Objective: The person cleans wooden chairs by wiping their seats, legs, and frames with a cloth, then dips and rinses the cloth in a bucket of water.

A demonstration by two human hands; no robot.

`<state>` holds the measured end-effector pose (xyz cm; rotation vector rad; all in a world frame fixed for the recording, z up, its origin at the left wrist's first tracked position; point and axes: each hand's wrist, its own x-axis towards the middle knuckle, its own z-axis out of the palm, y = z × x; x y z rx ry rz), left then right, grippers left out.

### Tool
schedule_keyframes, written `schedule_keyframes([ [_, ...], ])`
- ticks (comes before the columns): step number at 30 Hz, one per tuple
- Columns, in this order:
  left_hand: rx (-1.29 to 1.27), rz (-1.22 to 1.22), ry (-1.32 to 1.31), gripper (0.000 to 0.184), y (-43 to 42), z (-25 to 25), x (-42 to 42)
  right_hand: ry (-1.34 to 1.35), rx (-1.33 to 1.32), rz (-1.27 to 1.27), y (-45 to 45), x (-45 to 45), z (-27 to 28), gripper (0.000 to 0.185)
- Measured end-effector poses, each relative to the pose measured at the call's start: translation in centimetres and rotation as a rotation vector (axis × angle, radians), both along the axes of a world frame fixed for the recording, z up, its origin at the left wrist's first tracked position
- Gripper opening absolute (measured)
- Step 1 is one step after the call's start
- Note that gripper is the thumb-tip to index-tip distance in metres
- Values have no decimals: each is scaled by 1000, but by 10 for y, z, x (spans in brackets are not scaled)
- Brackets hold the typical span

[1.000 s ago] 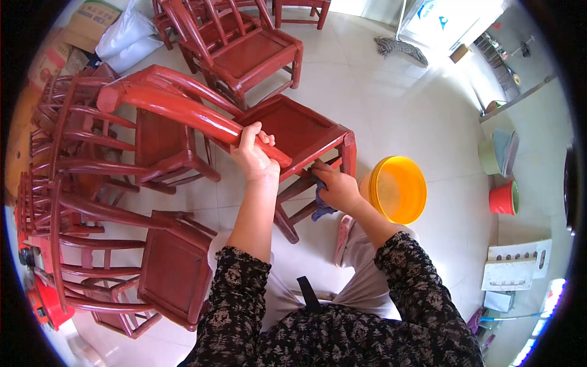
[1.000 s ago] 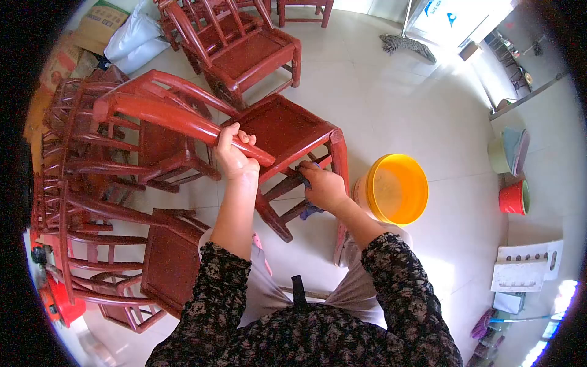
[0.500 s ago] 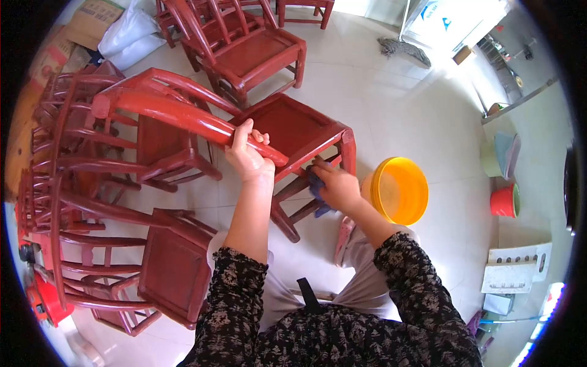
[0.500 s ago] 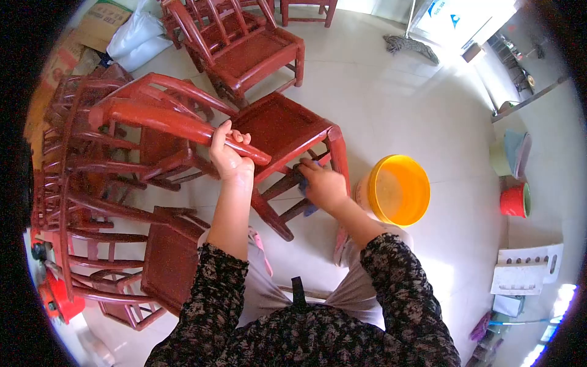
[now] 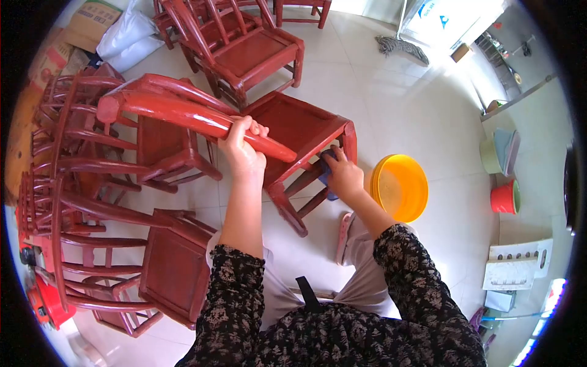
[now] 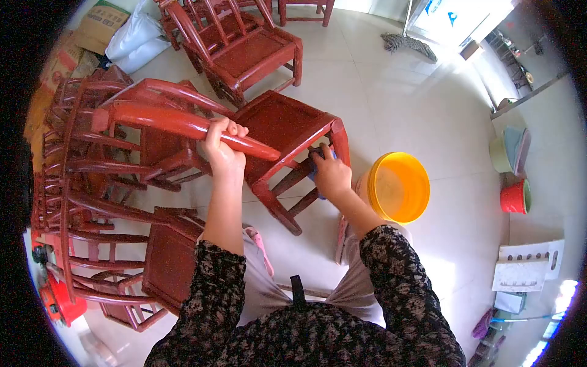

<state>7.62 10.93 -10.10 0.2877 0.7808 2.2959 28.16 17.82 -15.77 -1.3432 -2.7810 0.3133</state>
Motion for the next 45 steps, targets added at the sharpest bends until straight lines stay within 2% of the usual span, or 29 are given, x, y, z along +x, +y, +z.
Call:
schedule_keyframes([
  [2,-64,101,-60,10,2,1,-6,156,-1,62,-12,2,-2,38],
  [5,-97,110,-43,14,1,2,-7,214,-29,53,-34,0,4,36],
  [10,-15,118,-67,13,4,3,-2,417,-5,168,-46,-2,25,40],
  [11,-15,116,-67,13,5,3,-1,417,-4,166,-45,-5,21,40],
  [13,-26,143,-83,13,6,4,1,201,71,144,-42,-12,11,42],
  [15,-29,168,-81,13,8,5,1,144,84,152,-37,-12,10,47],
  [17,-31,200,-87,13,8,4,1,-105,-23,59,-32,-15,11,51],
  [19,-27,261,-95,12,6,3,-1,-95,-17,60,-30,-16,7,57],
  [21,-21,274,-116,11,2,2,-8,80,-195,95,-31,-16,8,58],
  [22,-12,283,-132,11,2,2,-10,78,-194,96,-34,-20,10,58],
  [24,-3,289,-124,10,1,1,-10,5,-217,215,-48,-30,14,59],
  [25,7,292,-112,10,0,1,-12,9,-223,217,-46,-35,19,59],
  [27,3,262,-120,10,-3,1,-8,-220,-170,119,-27,-43,29,59],
  [28,-5,259,-113,11,-4,3,-5,-137,-129,115,-14,-39,25,56],
  [31,-4,271,-75,12,-7,6,-4,-122,-128,55,-25,-39,22,56],
  [33,8,328,-102,12,-9,2,-10,-27,-134,99,-37,-34,3,49],
  [35,12,352,-154,11,-12,2,-20,352,-232,338,-48,-32,-11,52],
  [36,2,336,-171,11,-14,2,-25,199,-276,325,-51,-36,0,53],
  [37,-11,322,-188,11,-16,3,-28,199,-276,335,-49,-40,9,53],
  [39,7,311,-172,11,-19,4,-27,-53,-121,137,-36,-44,21,53],
  [41,10,298,-136,12,-19,6,-21,-42,-74,202,-30,-41,21,53],
  [45,14,336,-190,12,-16,3,-23,55,-152,223,-42,-40,8,61],
])
